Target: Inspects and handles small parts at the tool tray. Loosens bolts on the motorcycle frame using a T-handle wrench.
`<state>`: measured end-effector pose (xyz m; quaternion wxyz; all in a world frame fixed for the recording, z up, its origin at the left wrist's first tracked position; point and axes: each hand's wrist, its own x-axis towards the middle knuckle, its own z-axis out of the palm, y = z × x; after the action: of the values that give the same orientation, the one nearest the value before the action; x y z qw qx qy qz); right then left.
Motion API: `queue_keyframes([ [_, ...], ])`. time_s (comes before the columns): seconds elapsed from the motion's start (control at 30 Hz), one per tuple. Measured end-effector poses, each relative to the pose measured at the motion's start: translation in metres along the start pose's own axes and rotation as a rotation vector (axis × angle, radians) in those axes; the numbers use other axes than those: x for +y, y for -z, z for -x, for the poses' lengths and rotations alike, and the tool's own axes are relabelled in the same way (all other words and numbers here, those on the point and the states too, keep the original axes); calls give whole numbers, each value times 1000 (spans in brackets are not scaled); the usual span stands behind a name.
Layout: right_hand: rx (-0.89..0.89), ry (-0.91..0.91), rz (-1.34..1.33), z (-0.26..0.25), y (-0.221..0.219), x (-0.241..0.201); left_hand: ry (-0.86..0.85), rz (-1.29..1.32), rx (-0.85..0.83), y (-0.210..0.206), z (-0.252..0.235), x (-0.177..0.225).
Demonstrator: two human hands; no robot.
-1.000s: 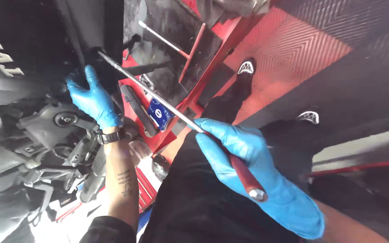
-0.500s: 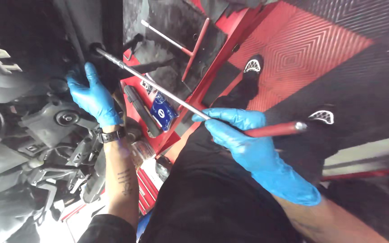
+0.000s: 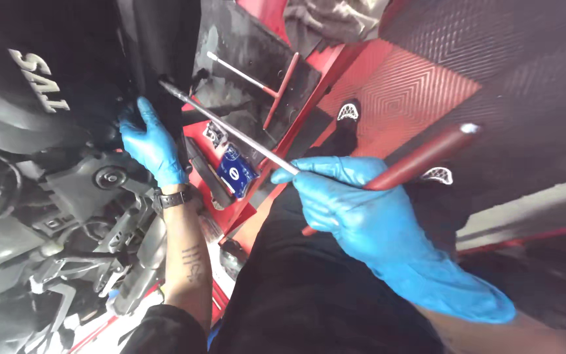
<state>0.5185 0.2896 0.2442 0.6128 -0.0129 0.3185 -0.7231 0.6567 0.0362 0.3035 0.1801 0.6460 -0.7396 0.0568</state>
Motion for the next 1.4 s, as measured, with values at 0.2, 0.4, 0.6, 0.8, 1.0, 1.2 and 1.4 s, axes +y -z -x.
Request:
queue_keyframes([
  [0.2, -60, -64, -62, -12, 20, -3, -6, 46, 41, -4, 5, -4],
  [0.4, -39, -28, -9, -15, 20, 11, -10, -3, 41, -4, 5, -2],
  [0.6, 34, 28, 26, -16, 15, 17, -11, -3, 55, -5, 2, -3],
  [0.8, 71, 123, 148, -6, -1, 11, -15, 14, 50, -7, 0, -3],
  [1.0, 71, 231, 346, -7, 1, 13, -14, -8, 41, -4, 3, -2],
  [1.2, 47, 270, 364, -14, 9, 13, -3, -17, 37, -2, 4, 0],
  [1.4, 48, 268, 402, -13, 7, 20, -42, -12, 48, -6, 3, -4],
])
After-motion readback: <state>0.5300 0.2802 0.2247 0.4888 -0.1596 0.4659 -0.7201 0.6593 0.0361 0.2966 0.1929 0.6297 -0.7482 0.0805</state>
